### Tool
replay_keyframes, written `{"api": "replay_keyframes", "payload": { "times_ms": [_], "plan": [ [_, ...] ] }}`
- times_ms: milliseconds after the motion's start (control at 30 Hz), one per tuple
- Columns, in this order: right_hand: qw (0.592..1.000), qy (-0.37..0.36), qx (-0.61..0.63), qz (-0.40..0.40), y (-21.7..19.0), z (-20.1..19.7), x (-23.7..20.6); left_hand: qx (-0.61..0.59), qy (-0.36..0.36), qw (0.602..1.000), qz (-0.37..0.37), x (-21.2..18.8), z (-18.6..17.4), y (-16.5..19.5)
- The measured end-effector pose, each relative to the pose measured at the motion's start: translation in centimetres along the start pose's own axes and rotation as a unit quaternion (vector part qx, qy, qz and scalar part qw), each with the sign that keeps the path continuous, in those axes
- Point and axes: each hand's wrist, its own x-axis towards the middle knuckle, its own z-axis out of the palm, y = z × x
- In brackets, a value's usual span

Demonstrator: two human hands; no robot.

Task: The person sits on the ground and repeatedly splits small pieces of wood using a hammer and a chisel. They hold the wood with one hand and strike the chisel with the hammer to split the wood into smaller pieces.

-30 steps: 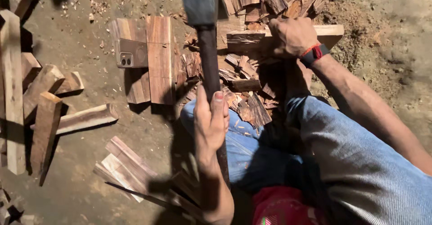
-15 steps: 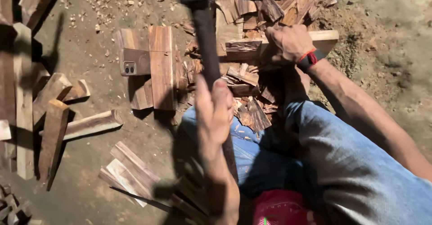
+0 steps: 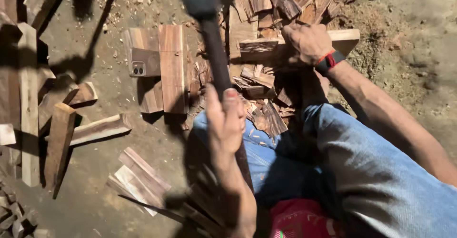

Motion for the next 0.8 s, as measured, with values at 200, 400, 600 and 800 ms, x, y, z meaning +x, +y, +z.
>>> {"api": "replay_keyframes", "payload": {
  "times_ms": [200,400,600,800],
  "plan": [
    [0.997,-0.062,-0.013,0.032,-0.5,-0.6,0.2,0.083,-0.037,0.988,0.127,-2.9,-0.9,3.0],
    [0.999,-0.032,-0.014,0.03,-0.9,-1.0,0.1,0.171,0.021,0.979,-0.113,1.3,1.4,-3.9],
    [0.996,-0.077,-0.026,0.047,-0.7,-0.3,0.5,0.024,-0.049,0.988,0.142,-1.1,-2.3,1.9],
    [0.996,-0.072,-0.024,0.038,-0.4,0.0,0.2,0.053,-0.037,0.985,0.159,-1.5,-0.1,2.6]
  ]
}}
